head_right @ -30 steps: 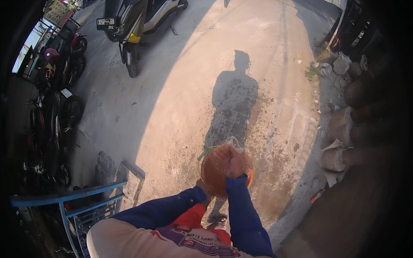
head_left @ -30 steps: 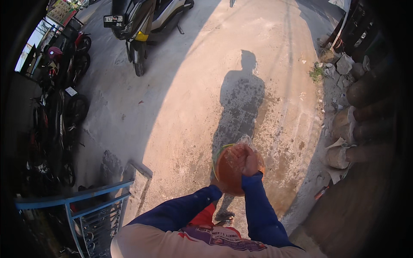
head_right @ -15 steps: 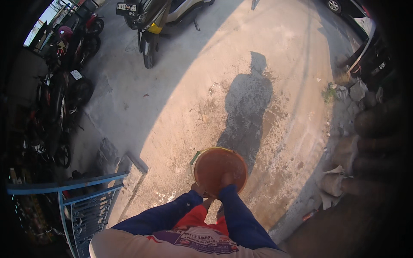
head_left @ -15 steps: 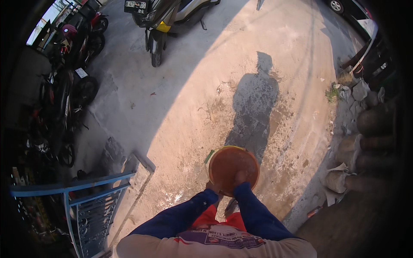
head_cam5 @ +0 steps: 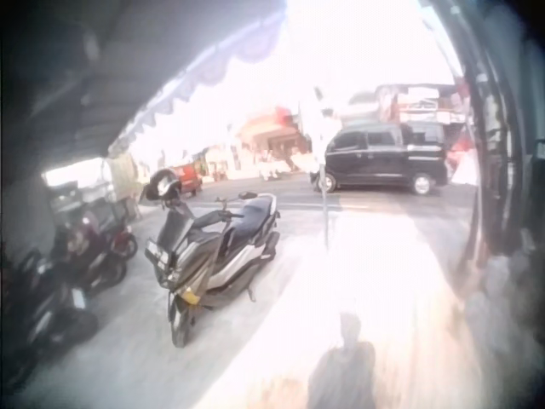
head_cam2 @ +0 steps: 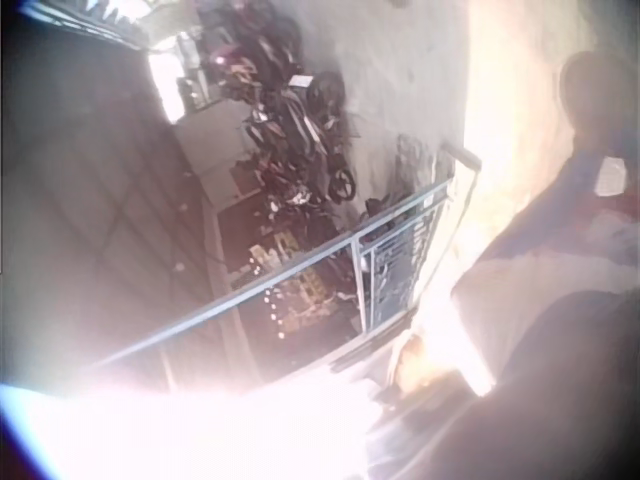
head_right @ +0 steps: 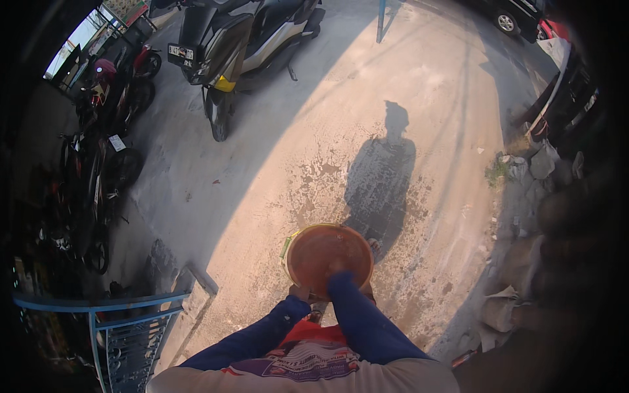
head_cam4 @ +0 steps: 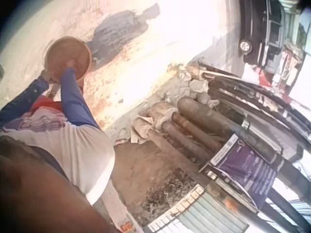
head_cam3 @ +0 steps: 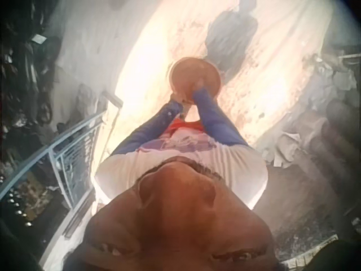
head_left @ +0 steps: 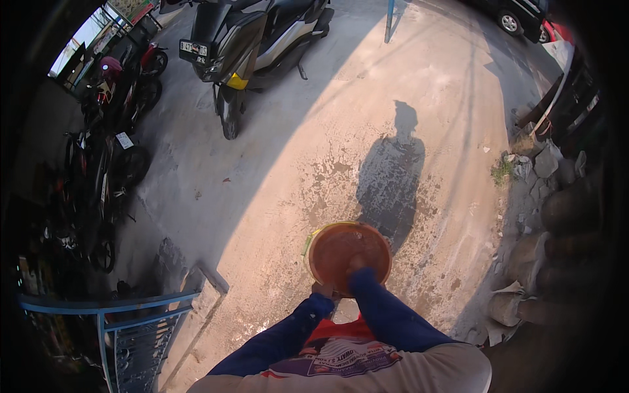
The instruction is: The person rinses their hands with water from a bucket and then uses a broom to sweep a concrete pavement area.
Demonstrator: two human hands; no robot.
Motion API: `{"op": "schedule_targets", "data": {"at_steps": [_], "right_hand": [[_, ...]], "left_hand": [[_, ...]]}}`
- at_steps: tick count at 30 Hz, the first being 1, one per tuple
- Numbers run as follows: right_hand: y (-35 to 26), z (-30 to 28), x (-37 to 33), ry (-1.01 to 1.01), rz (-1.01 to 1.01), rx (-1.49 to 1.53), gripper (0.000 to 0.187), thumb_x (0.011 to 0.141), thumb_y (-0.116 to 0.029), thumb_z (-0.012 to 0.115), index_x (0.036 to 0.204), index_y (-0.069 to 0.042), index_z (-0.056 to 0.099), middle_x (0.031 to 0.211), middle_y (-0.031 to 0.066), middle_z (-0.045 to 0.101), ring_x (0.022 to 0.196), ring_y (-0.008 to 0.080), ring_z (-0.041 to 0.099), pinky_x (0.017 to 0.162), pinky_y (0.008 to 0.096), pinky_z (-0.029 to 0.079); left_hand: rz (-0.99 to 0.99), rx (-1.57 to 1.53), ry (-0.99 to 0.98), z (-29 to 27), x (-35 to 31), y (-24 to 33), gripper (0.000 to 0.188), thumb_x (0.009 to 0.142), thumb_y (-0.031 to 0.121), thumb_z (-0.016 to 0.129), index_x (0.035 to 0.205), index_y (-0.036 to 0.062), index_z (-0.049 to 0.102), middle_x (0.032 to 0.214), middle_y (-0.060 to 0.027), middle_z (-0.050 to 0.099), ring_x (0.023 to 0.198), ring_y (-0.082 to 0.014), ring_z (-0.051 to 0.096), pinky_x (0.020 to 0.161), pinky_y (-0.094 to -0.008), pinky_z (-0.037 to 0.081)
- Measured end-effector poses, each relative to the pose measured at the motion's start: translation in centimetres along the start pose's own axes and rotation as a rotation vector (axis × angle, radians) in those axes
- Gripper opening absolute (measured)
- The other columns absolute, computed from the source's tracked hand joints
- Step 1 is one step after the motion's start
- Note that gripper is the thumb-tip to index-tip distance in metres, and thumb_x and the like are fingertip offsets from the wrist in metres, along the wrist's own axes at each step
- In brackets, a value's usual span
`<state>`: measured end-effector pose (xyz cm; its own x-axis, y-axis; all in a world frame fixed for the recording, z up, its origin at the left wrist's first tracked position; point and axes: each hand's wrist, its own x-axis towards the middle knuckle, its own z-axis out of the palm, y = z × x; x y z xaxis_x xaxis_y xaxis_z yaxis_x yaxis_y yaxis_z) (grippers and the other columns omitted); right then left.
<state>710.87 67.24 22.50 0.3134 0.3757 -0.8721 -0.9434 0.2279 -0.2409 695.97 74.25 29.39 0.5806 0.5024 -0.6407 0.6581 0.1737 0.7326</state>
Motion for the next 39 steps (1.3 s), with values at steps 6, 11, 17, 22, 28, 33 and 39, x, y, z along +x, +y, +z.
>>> {"op": "schedule_targets", "data": {"at_steps": [6, 11, 17, 22, 28, 33, 39], "right_hand": [[-21.1, 17.4, -1.2, -0.795, -0.092, 0.401, 0.027, 0.093, -0.028, 0.047, 0.108, -0.007, 0.053, 0.104, 0.0126, 0.062, 0.097, 0.0269, 0.059, 0.089, 0.0441, 0.046], [-30.6, 9.3, 5.3, -0.019, -0.063, -0.058, 0.024, 0.096, -0.025, 0.041, 0.108, -0.013, 0.057, 0.102, 0.0111, 0.062, 0.098, 0.0246, 0.058, 0.089, 0.0400, 0.047], [-37.6, 7.8, 9.2, -0.071, -0.246, 0.241, 0.028, 0.095, -0.025, 0.042, 0.115, -0.007, 0.050, 0.111, 0.0124, 0.058, 0.102, 0.0262, 0.057, 0.091, 0.0392, 0.045], [-51.1, 11.4, 5.1, -0.407, -0.370, 0.620, 0.024, 0.095, -0.025, 0.043, 0.110, -0.007, 0.050, 0.111, 0.0132, 0.056, 0.106, 0.0281, 0.054, 0.095, 0.0446, 0.042], [-46.7, 5.1, 9.5, 0.303, -0.173, 0.345, 0.028, 0.093, -0.030, 0.045, 0.110, -0.009, 0.051, 0.106, 0.0119, 0.057, 0.110, 0.0243, 0.051, 0.094, 0.0489, 0.041], [-55.8, 0.4, 10.6, -0.255, -0.376, 0.956, 0.024, 0.095, -0.027, 0.042, 0.106, -0.008, 0.052, 0.112, 0.0138, 0.056, 0.110, 0.0266, 0.052, 0.092, 0.0460, 0.043], [-62.5, 2.1, 1.3, -0.088, -0.660, 0.869, 0.025, 0.093, -0.030, 0.044, 0.100, -0.011, 0.058, 0.102, 0.0077, 0.058, 0.101, 0.0244, 0.056, 0.089, 0.0439, 0.045]], "left_hand": [[0.017, -0.024, 0.040, 4.0, 7.1, 6.7, 0.034, 0.079, 0.013, 0.062, 0.107, -0.0063, 0.054, 0.086, -0.0195, 0.065, 0.078, -0.0307, 0.067, 0.063, -0.0400, 0.059], [-0.448, -0.538, 0.084, 10.9, 15.2, 16.9, 0.037, 0.080, 0.018, 0.065, 0.106, -0.0060, 0.055, 0.087, -0.0197, 0.065, 0.072, -0.0298, 0.067, 0.062, -0.0381, 0.059], [-0.113, -0.106, -0.067, 15.1, 21.9, 19.8, 0.034, 0.079, 0.014, 0.060, 0.105, -0.0063, 0.055, 0.086, -0.0192, 0.065, 0.070, -0.0297, 0.067, 0.058, -0.0391, 0.057], [-0.537, -0.430, 0.064, 18.4, 24.6, 28.5, 0.033, 0.078, 0.011, 0.057, 0.106, -0.0066, 0.054, 0.087, -0.0200, 0.065, 0.070, -0.0302, 0.067, 0.057, -0.0408, 0.056], [-0.373, -0.220, 0.069, 23.0, 28.8, 32.6, 0.036, 0.077, 0.016, 0.061, 0.102, -0.0081, 0.055, 0.088, -0.0183, 0.065, 0.074, -0.0318, 0.067, 0.057, -0.0394, 0.055], [0.029, 0.422, -0.254, 27.0, 31.8, 34.7, 0.038, 0.075, 0.015, 0.062, 0.104, -0.0090, 0.055, 0.088, -0.0175, 0.065, 0.077, -0.0281, 0.066, 0.060, -0.0366, 0.055], [-0.281, -0.119, -0.180, 29.8, 37.1, 40.3, 0.039, 0.074, 0.012, 0.062, 0.107, -0.0080, 0.055, 0.092, -0.0162, 0.064, 0.076, -0.0269, 0.065, 0.059, -0.0369, 0.055]]}}
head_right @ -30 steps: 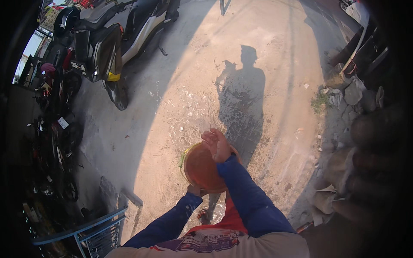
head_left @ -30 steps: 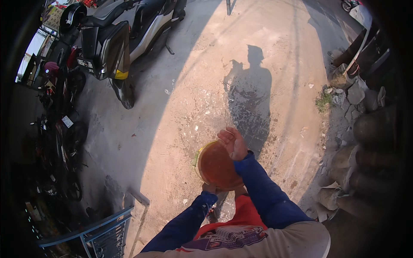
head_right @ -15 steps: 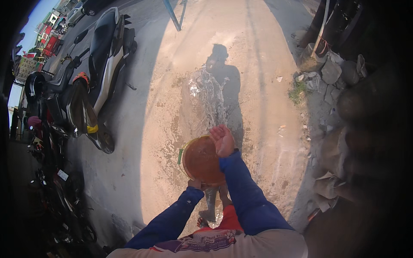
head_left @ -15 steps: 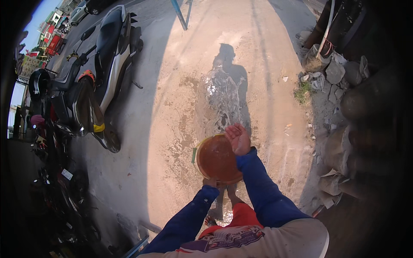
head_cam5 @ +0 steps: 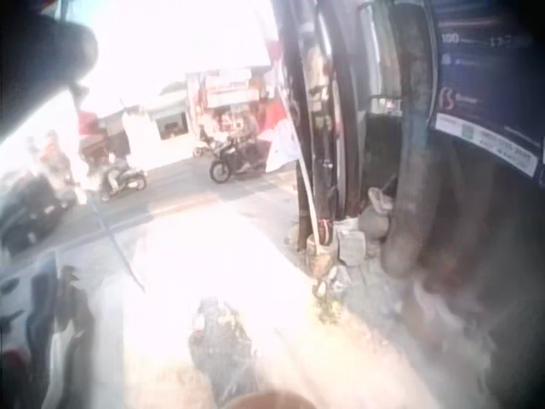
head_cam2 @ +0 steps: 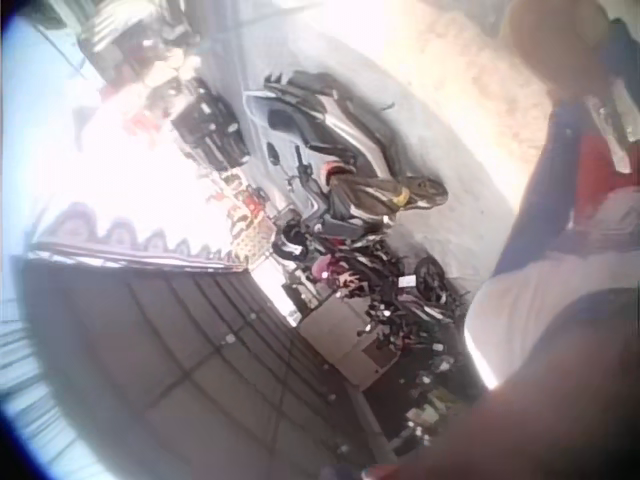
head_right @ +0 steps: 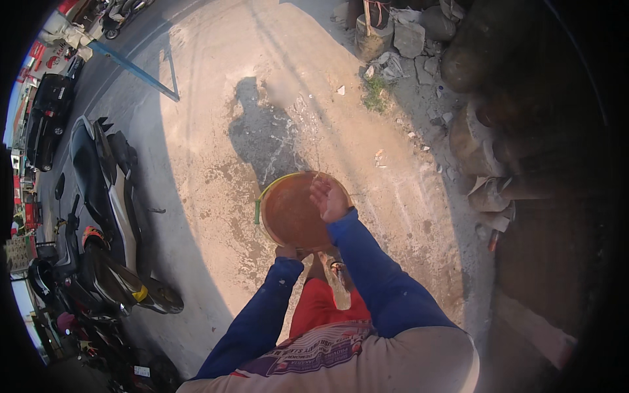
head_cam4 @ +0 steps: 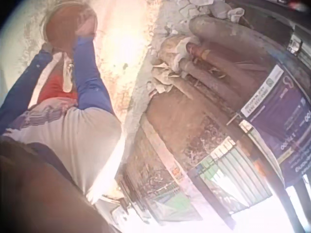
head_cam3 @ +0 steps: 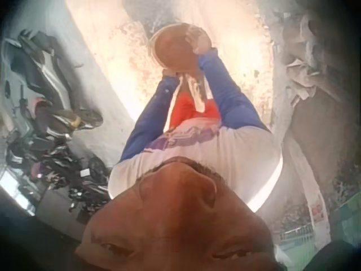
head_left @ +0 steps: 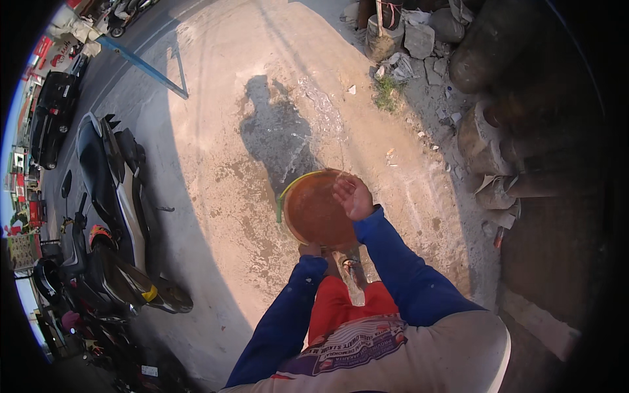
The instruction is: The person rinses their hands with water from a bucket and then uses a broom to sweep a concrete pavement area.
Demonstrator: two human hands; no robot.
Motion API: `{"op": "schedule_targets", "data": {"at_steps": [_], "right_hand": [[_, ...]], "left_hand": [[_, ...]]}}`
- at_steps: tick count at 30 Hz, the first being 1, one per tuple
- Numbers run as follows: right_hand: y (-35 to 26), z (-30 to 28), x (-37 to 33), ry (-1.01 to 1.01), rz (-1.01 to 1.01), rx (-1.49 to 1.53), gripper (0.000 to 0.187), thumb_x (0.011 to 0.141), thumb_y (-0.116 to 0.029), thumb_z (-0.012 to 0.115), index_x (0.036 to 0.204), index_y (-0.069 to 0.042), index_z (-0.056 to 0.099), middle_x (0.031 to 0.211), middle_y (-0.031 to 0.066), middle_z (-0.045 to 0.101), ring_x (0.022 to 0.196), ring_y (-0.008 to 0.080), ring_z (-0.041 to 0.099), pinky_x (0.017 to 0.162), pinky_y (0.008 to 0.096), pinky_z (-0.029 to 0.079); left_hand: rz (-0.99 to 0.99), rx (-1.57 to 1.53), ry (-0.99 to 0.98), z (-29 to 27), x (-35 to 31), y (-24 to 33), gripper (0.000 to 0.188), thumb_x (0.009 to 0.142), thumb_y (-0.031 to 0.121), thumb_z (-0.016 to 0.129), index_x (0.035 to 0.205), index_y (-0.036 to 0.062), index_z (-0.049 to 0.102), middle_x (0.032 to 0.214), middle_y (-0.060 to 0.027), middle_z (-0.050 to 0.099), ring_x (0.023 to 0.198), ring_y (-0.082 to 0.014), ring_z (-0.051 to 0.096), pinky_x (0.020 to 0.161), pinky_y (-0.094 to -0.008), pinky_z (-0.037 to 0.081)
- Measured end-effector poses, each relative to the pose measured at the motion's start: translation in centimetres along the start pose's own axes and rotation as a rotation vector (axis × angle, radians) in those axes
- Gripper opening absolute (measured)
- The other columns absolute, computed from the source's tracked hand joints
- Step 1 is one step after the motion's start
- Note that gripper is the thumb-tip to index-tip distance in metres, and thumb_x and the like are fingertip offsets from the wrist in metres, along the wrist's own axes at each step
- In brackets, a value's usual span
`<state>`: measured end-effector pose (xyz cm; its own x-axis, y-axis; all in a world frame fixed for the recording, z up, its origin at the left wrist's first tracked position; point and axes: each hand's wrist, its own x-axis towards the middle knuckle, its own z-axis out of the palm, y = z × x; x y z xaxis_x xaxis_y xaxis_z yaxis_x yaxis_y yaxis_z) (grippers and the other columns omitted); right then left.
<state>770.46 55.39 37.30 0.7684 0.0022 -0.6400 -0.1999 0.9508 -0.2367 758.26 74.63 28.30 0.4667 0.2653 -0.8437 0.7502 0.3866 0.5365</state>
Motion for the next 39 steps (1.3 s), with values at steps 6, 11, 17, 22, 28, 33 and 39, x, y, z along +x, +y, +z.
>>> {"op": "schedule_targets", "data": {"at_steps": [6, 11, 17, 22, 28, 33, 39], "right_hand": [[-2.5, -8.8, 6.5, 0.406, 0.075, -0.072, 0.022, 0.092, -0.030, 0.045, 0.101, -0.013, 0.055, 0.096, 0.0063, 0.060, 0.092, 0.0200, 0.057, 0.085, 0.0410, 0.046], [-7.5, -7.8, 4.3, -0.152, -0.189, 0.347, 0.023, 0.091, -0.026, 0.046, 0.088, -0.006, 0.056, 0.081, 0.0080, 0.064, 0.078, 0.0253, 0.062, 0.080, 0.0414, 0.050], [-10.6, -13.8, 0.4, 0.463, -0.231, 0.206, 0.022, 0.089, -0.025, 0.048, 0.090, -0.005, 0.057, 0.082, 0.0094, 0.063, 0.084, 0.0286, 0.062, 0.079, 0.0426, 0.051], [-6.1, -10.2, 3.2, 0.626, -0.178, 0.162, 0.027, 0.090, -0.025, 0.043, 0.098, -0.004, 0.058, 0.089, 0.0109, 0.064, 0.087, 0.0283, 0.062, 0.080, 0.0407, 0.051], [-13.8, -9.3, 3.4, 0.336, -0.224, 0.370, 0.035, 0.091, -0.027, 0.042, 0.111, -0.002, 0.057, 0.097, 0.0148, 0.064, 0.091, 0.0295, 0.062, 0.081, 0.0381, 0.049], [-23.0, -13.4, -5.6, 0.951, -0.880, -0.952, 0.046, 0.087, -0.032, 0.054, 0.122, -0.002, 0.050, 0.106, 0.0227, 0.060, 0.098, 0.0350, 0.059, 0.088, 0.0438, 0.045], [-26.1, -18.5, -11.9, 1.037, -0.506, -1.121, 0.064, 0.080, -0.040, 0.062, 0.129, -0.003, 0.045, 0.120, 0.0298, 0.052, 0.112, 0.0398, 0.052, 0.095, 0.0413, 0.042]], "left_hand": [[-0.056, 0.109, -0.139, 10.1, -3.7, 6.2, 0.046, 0.072, 0.003, 0.062, 0.115, -0.0042, 0.050, 0.099, -0.0189, 0.060, 0.076, -0.0327, 0.064, 0.058, -0.0404, 0.059], [-0.061, 0.276, -0.309, 10.5, -0.1, 8.8, 0.058, 0.071, -0.002, 0.060, 0.125, -0.0006, 0.041, 0.105, -0.0207, 0.056, 0.077, -0.0341, 0.064, 0.060, -0.0429, 0.061], [-0.016, 0.451, -0.446, 14.1, 1.7, 8.9, 0.056, 0.074, 0.004, 0.061, 0.127, 0.0025, 0.040, 0.104, -0.0187, 0.056, 0.077, -0.0335, 0.064, 0.059, -0.0417, 0.061], [-0.030, 0.709, -0.462, 15.2, 2.3, 8.4, 0.048, 0.077, 0.011, 0.058, 0.122, 0.0023, 0.043, 0.103, -0.0201, 0.056, 0.076, -0.0336, 0.065, 0.061, -0.0442, 0.060], [-0.154, 0.802, -0.427, 16.7, 2.2, 8.6, 0.044, 0.079, 0.009, 0.055, 0.121, 0.0025, 0.044, 0.097, -0.0180, 0.059, 0.075, -0.0337, 0.065, 0.061, -0.0405, 0.058], [-0.076, 0.813, -0.611, 20.1, -5.2, 9.1, 0.046, 0.081, 0.016, 0.061, 0.123, 0.0090, 0.043, 0.109, -0.0137, 0.056, 0.089, -0.0329, 0.063, 0.071, -0.0431, 0.057], [0.410, 1.208, -1.070, 22.6, -2.4, 7.5, 0.044, 0.080, 0.018, 0.067, 0.119, 0.0081, 0.048, 0.114, -0.0137, 0.054, 0.102, -0.0263, 0.059, 0.083, -0.0387, 0.054]]}}
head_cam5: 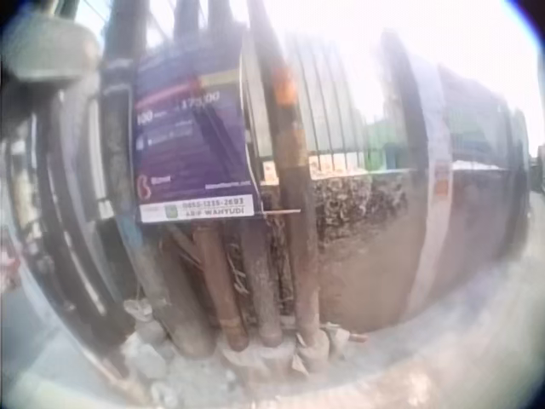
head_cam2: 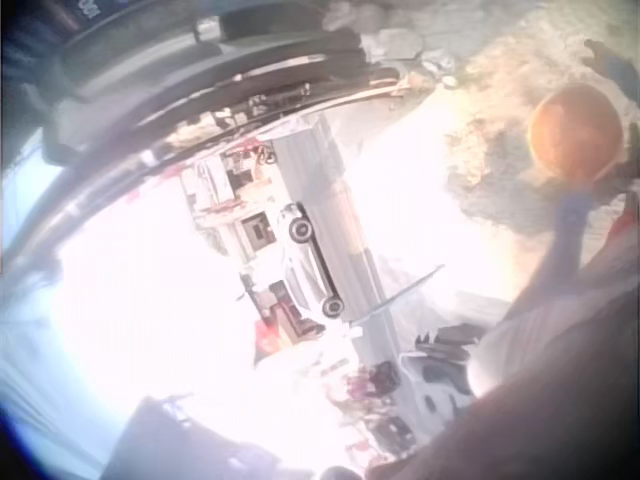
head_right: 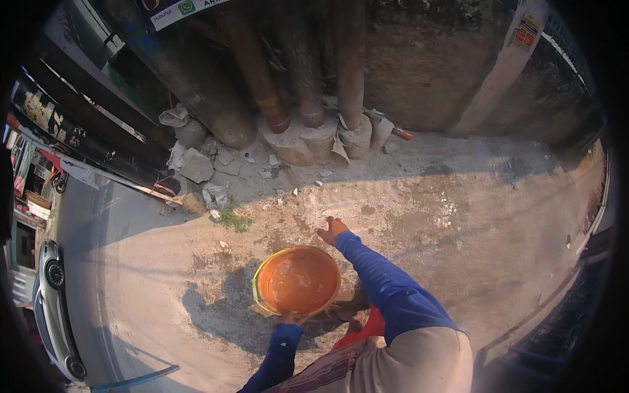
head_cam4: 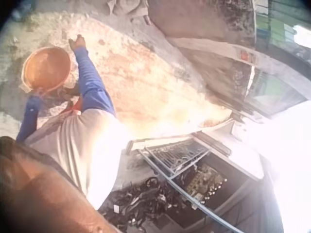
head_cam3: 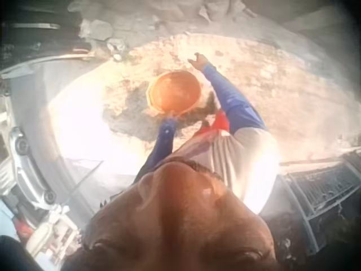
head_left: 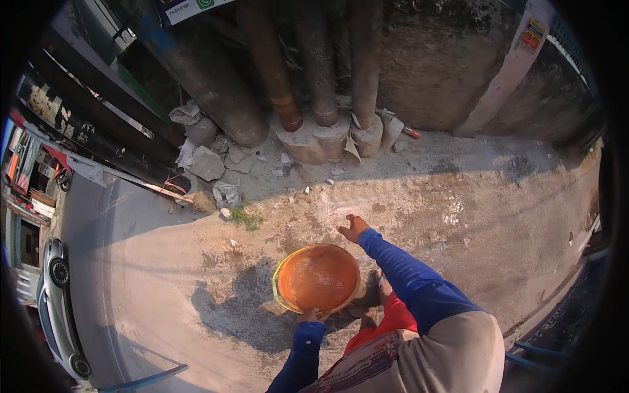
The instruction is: The person rinses their hands with water from a bucket and then uses a broom to sweep a concrete pavement area.
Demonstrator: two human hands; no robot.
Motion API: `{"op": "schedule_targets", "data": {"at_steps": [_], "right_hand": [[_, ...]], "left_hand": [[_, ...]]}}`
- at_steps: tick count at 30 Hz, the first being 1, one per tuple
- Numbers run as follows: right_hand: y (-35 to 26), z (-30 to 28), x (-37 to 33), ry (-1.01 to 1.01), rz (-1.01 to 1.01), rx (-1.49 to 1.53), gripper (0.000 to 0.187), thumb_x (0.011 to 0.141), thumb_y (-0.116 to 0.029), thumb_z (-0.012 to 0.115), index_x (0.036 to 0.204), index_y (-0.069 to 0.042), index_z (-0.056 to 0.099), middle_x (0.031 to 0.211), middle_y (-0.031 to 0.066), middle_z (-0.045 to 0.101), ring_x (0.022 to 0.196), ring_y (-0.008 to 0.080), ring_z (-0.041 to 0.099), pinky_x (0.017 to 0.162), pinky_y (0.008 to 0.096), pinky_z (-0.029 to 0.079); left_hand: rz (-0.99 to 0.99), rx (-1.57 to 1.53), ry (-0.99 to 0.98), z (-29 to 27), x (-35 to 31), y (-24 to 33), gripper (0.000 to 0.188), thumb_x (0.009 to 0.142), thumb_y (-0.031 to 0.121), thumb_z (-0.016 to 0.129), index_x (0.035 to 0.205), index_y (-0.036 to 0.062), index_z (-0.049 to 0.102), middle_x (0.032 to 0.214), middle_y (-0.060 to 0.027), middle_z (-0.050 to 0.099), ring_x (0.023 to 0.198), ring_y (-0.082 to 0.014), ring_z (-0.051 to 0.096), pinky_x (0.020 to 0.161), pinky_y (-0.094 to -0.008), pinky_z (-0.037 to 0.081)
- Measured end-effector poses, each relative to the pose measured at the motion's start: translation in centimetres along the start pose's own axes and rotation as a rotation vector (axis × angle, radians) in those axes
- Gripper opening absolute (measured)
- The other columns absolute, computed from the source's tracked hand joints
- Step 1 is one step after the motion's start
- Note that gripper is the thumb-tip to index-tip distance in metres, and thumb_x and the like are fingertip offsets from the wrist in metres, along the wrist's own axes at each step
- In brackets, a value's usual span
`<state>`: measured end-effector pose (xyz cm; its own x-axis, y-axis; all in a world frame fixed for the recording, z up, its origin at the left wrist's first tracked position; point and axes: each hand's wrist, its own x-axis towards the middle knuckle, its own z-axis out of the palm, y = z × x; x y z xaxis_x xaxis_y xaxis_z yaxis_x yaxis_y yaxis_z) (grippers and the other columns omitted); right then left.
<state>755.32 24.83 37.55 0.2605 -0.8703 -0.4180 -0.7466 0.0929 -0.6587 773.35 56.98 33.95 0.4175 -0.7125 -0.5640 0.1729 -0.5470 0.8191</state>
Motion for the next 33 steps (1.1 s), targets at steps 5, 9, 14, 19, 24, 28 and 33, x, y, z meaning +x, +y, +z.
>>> {"op": "schedule_targets", "data": {"at_steps": [5, 9, 14, 19, 24, 28, 33], "right_hand": [[4.3, -0.4, -1.1, -0.297, 0.308, 0.188, 0.058, 0.080, -0.033, 0.064, 0.127, -0.004, 0.046, 0.109, 0.0218, 0.061, 0.092, 0.0285, 0.063, 0.075, 0.0419, 0.052], [5.5, -4.5, -1.7, -0.388, 0.275, 0.637, 0.042, 0.079, -0.008, 0.058, 0.120, -0.006, 0.051, 0.089, 0.0110, 0.066, 0.068, 0.0220, 0.065, 0.051, 0.0346, 0.054], [4.6, -11.0, -1.6, -0.284, 0.239, 0.749, 0.039, 0.074, 0.000, 0.054, 0.113, -0.004, 0.054, 0.085, 0.0121, 0.065, 0.067, 0.0230, 0.067, 0.052, 0.0337, 0.056], [8.5, -12.0, -2.8, -0.072, 0.182, 0.871, 0.042, 0.072, -0.003, 0.057, 0.114, -0.005, 0.054, 0.091, 0.0127, 0.065, 0.083, 0.0217, 0.065, 0.064, 0.0348, 0.054], [11.6, -12.2, -2.4, 0.113, 0.184, 1.054, 0.044, 0.071, -0.005, 0.061, 0.114, -0.007, 0.054, 0.095, 0.0116, 0.065, 0.086, 0.0183, 0.063, 0.070, 0.0334, 0.052], [13.6, -12.9, -1.8, 0.133, 0.330, 1.116, 0.044, 0.072, -0.006, 0.061, 0.115, -0.007, 0.054, 0.098, 0.0120, 0.065, 0.089, 0.0182, 0.062, 0.074, 0.0339, 0.051], [19.0, -10.0, -4.3, 0.453, 0.441, 1.039, 0.045, 0.073, -0.009, 0.061, 0.117, -0.005, 0.053, 0.097, 0.0134, 0.064, 0.091, 0.0218, 0.062, 0.077, 0.0368, 0.050]], "left_hand": [[-0.353, -0.591, -0.112, 3.8, 2.7, 5.6, 0.034, 0.079, 0.011, 0.062, 0.111, 0.0028, 0.052, 0.113, -0.0142, 0.055, 0.103, -0.0243, 0.058, 0.079, -0.0360, 0.055], [-0.481, -0.377, 0.119, 9.3, 2.9, 13.3, 0.035, 0.078, 0.010, 0.057, 0.112, 0.0031, 0.051, 0.111, -0.0139, 0.057, 0.101, -0.0265, 0.059, 0.077, -0.0366, 0.055], [-0.390, -0.398, -0.138, 10.2, 7.8, 15.8, 0.049, 0.075, 0.009, 0.057, 0.122, 0.0040, 0.045, 0.116, -0.0142, 0.055, 0.100, -0.0306, 0.060, 0.081, -0.0464, 0.055], [-0.447, -0.338, -0.264, 13.4, 10.9, 19.9, 0.053, 0.072, 0.006, 0.056, 0.124, 0.0035, 0.044, 0.122, -0.0160, 0.052, 0.110, -0.0323, 0.054, 0.087, -0.0511, 0.050], [-0.359, -0.251, -0.362, 17.9, 12.0, 22.5, 0.054, 0.069, 0.000, 0.052, 0.122, -0.0042, 0.043, 0.120, -0.0188, 0.051, 0.109, -0.0350, 0.054, 0.088, -0.0522, 0.049], [-0.417, -0.085, -0.450, 20.2, 16.1, 24.1, 0.056, 0.070, 0.001, 0.052, 0.125, -0.0002, 0.042, 0.116, -0.0175, 0.053, 0.102, -0.0339, 0.058, 0.082, -0.0485, 0.052], [-0.463, 0.069, -0.606, 25.2, 18.2, 24.0, 0.050, 0.069, -0.002, 0.051, 0.119, -0.0040, 0.044, 0.113, -0.0191, 0.053, 0.100, -0.0356, 0.058, 0.081, -0.0500, 0.054]]}}
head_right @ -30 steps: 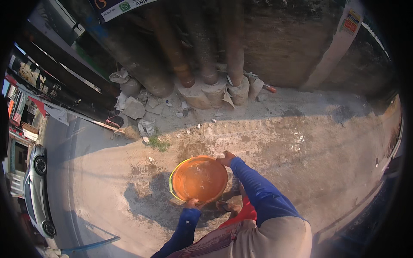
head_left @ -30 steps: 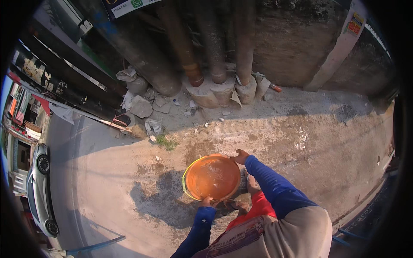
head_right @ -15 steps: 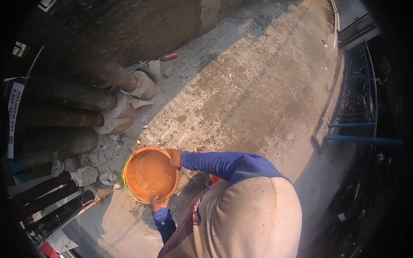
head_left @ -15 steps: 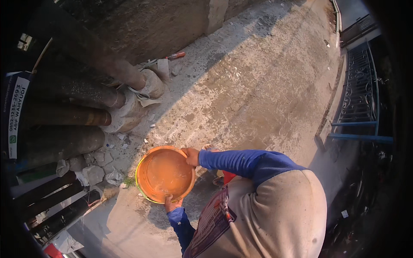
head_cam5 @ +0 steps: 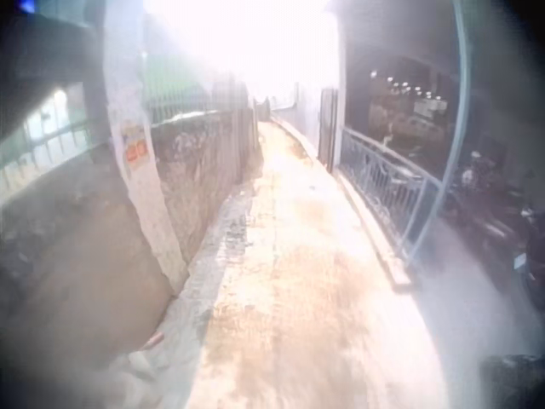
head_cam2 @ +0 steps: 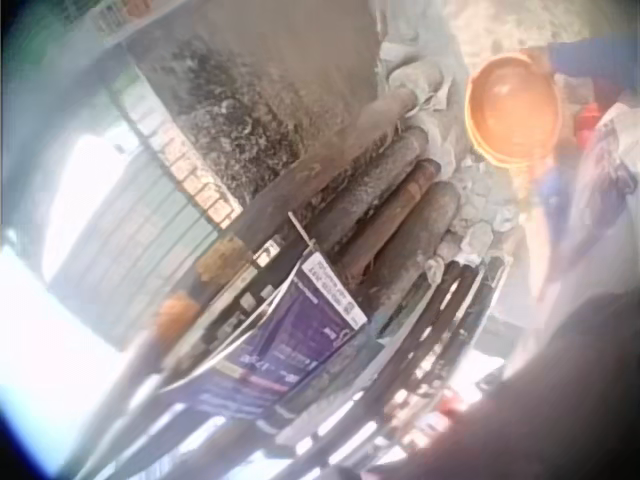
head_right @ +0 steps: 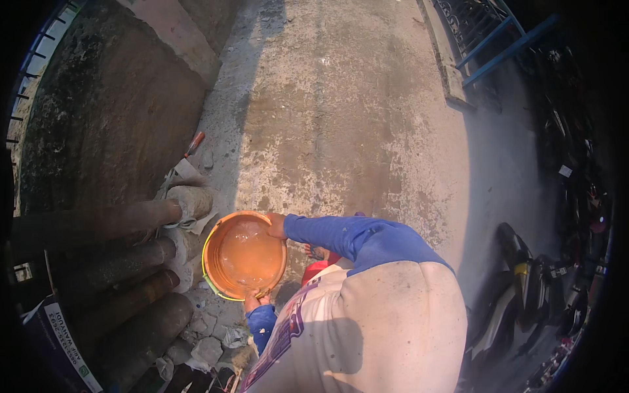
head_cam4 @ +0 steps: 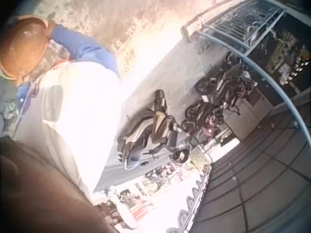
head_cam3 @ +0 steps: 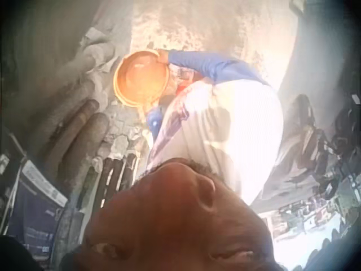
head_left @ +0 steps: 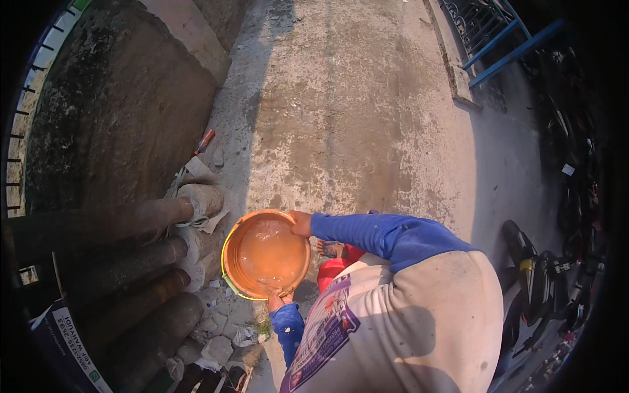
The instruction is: The person rinses their hands with water from a bucket and then uses a broom to sweep a concrete pavement area.
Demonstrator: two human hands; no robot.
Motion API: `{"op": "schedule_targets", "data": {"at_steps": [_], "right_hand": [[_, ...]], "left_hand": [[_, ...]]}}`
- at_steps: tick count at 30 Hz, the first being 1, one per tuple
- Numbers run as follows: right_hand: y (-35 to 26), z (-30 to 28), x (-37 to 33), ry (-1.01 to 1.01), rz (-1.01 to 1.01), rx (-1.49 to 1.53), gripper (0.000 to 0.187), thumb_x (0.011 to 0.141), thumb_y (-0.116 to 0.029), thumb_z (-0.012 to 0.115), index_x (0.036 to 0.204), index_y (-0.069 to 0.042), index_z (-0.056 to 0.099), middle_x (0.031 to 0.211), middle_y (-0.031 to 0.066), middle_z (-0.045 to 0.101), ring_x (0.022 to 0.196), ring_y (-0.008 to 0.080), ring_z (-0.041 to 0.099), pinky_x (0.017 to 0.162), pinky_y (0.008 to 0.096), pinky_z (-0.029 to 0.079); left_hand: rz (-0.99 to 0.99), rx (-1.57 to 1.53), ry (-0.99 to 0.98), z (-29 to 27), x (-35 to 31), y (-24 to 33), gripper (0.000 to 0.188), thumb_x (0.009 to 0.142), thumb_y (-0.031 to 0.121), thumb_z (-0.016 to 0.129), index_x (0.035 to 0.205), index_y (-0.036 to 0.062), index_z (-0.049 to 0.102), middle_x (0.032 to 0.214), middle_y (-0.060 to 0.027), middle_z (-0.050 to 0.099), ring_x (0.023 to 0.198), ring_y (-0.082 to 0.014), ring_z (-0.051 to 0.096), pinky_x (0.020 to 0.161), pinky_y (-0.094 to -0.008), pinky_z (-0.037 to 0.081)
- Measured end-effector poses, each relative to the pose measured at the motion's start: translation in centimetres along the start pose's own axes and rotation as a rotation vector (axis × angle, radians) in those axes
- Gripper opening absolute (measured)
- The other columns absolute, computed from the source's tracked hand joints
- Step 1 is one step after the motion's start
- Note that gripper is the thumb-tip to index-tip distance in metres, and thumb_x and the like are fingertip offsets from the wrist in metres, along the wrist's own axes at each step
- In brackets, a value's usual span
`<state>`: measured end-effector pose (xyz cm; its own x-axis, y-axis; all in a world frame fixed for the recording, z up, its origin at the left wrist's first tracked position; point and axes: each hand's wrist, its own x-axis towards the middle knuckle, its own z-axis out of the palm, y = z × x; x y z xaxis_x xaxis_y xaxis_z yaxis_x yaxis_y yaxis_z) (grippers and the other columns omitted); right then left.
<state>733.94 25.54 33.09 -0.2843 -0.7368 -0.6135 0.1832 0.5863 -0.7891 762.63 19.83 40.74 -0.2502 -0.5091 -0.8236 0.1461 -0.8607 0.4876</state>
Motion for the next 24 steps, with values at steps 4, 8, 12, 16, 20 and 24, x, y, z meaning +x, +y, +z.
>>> {"op": "schedule_targets", "data": {"at_steps": [4, 8, 12, 16, 20, 24], "right_hand": [[-1.9, -0.9, -4.0, 0.560, -0.030, -0.094, 0.042, 0.076, -0.015, 0.060, 0.116, -0.004, 0.054, 0.097, 0.0160, 0.064, 0.095, 0.0282, 0.061, 0.085, 0.0408, 0.047], [-2.2, -3.9, -9.8, 1.161, -0.522, -0.457, 0.041, 0.079, -0.023, 0.060, 0.112, 0.000, 0.052, 0.099, 0.0187, 0.063, 0.091, 0.0351, 0.061, 0.086, 0.0396, 0.047], [1.2, -6.4, -10.6, 0.774, -0.158, 0.267, 0.027, 0.082, -0.021, 0.058, 0.101, -0.002, 0.060, 0.088, 0.0154, 0.064, 0.089, 0.0291, 0.060, 0.082, 0.0405, 0.046], [7.6, -11.5, -11.2, 0.948, 0.263, 0.740, 0.030, 0.084, -0.030, 0.059, 0.097, -0.004, 0.062, 0.091, 0.0159, 0.065, 0.092, 0.0271, 0.061, 0.084, 0.0393, 0.046], [15.9, -16.3, -11.9, 1.208, 0.524, 0.648, 0.042, 0.086, -0.035, 0.055, 0.116, -0.005, 0.057, 0.101, 0.0160, 0.064, 0.098, 0.0305, 0.059, 0.090, 0.0390, 0.044], [26.1, -24.6, -16.9, 1.250, 0.575, 1.556, 0.036, 0.088, -0.036, 0.051, 0.106, -0.006, 0.060, 0.097, 0.0139, 0.065, 0.092, 0.0302, 0.061, 0.084, 0.0430, 0.047]], "left_hand": [[0.027, 0.144, 0.004, 3.4, 2.2, 2.1, 0.054, 0.069, -0.008, 0.048, 0.122, -0.0008, 0.041, 0.115, -0.0209, 0.050, 0.096, -0.0374, 0.058, 0.076, -0.0586, 0.053], [-0.017, 0.454, -0.106, 10.9, 1.0, 0.7, 0.032, 0.074, -0.003, 0.048, 0.105, -0.0098, 0.044, 0.102, -0.0224, 0.054, 0.086, -0.0370, 0.062, 0.074, -0.0523, 0.057], [-0.088, 0.711, -0.221, 16.6, 0.4, -3.4, 0.039, 0.073, -0.004, 0.046, 0.112, -0.0042, 0.042, 0.100, -0.0209, 0.055, 0.080, -0.0364, 0.063, 0.069, -0.0501, 0.059], [-0.065, 0.866, -0.328, 22.1, -1.5, -9.7, 0.044, 0.071, -0.006, 0.045, 0.115, -0.0013, 0.042, 0.097, -0.0228, 0.057, 0.073, -0.0360, 0.065, 0.057, -0.0446, 0.061], [-0.034, 1.018, -0.364, 25.3, 1.7, -18.2, 0.039, 0.069, -0.006, 0.047, 0.108, -0.0041, 0.047, 0.088, -0.0206, 0.059, 0.064, -0.0340, 0.065, 0.051, -0.0420, 0.060], [-0.228, 1.118, -0.472, 29.6, 0.4, -30.5, 0.035, 0.069, -0.005, 0.048, 0.105, -0.0056, 0.048, 0.084, -0.0201, 0.059, 0.061, -0.0344, 0.065, 0.047, -0.0419, 0.059]]}}
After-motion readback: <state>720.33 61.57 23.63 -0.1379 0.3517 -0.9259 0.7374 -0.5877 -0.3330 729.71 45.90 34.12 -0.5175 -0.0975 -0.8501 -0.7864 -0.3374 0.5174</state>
